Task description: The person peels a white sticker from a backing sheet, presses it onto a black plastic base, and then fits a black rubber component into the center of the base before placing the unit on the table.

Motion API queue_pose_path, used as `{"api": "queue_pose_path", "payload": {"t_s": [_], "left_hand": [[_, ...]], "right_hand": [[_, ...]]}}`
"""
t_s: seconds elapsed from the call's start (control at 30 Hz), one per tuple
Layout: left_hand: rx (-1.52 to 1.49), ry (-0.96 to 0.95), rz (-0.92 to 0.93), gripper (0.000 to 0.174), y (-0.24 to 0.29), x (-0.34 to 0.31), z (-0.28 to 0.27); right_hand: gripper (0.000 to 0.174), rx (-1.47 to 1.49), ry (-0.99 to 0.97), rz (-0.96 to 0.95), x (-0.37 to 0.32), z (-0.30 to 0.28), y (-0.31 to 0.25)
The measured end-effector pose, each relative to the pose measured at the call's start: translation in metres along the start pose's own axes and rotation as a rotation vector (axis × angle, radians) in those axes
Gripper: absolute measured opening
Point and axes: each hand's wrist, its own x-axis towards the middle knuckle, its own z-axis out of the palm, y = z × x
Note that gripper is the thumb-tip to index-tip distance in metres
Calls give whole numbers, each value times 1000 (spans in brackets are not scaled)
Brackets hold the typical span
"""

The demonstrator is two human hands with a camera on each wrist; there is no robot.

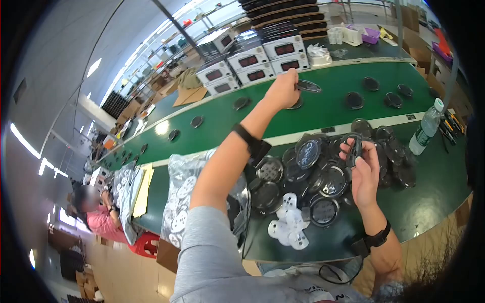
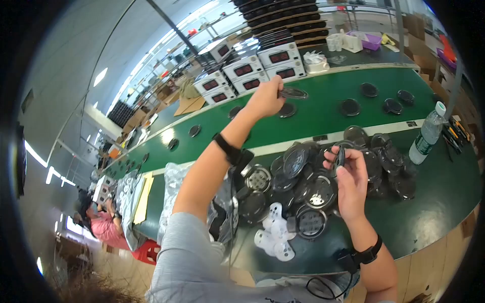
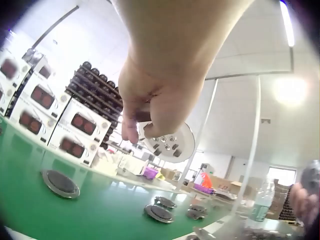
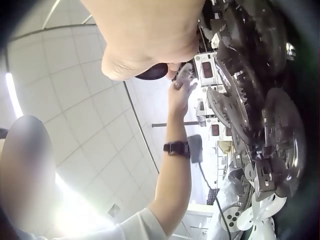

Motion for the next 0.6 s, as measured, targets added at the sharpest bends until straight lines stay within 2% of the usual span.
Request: {"api": "queue_pose_path", "payload": {"t_s": [0.07, 0.13, 0.2, 0.27, 0.4, 0.5, 0.53, 0.6], "left_hand": [[40, -3, -26, 28, 29, -45, -42], [-42, -6, 10, 34, 56, -95, -72], [-59, -17, -100, 45, 97, -144, -95], [-202, -93, -212, 50, 125, -189, -108], [-813, -98, -313, 56, 138, -258, -92], [-1118, 3, -186, 52, 135, -282, -68], [-1296, 0, -185, 42, 141, -286, -66], [-1287, 91, -300, 34, 134, -294, -53]], "right_hand": [[34, -9, -63, 9, -4, 8, -5], [37, -75, -170, -12, -12, 16, -9], [43, -189, -307, -37, -22, 28, -14], [46, -358, -398, -105, -34, 41, -18], [49, -646, -583, -373, -42, 66, -26], [50, -606, -588, -331, -42, 65, -25], [49, -598, -596, -289, -42, 62, -23], [48, -478, -581, -177, -44, 59, -19]]}}
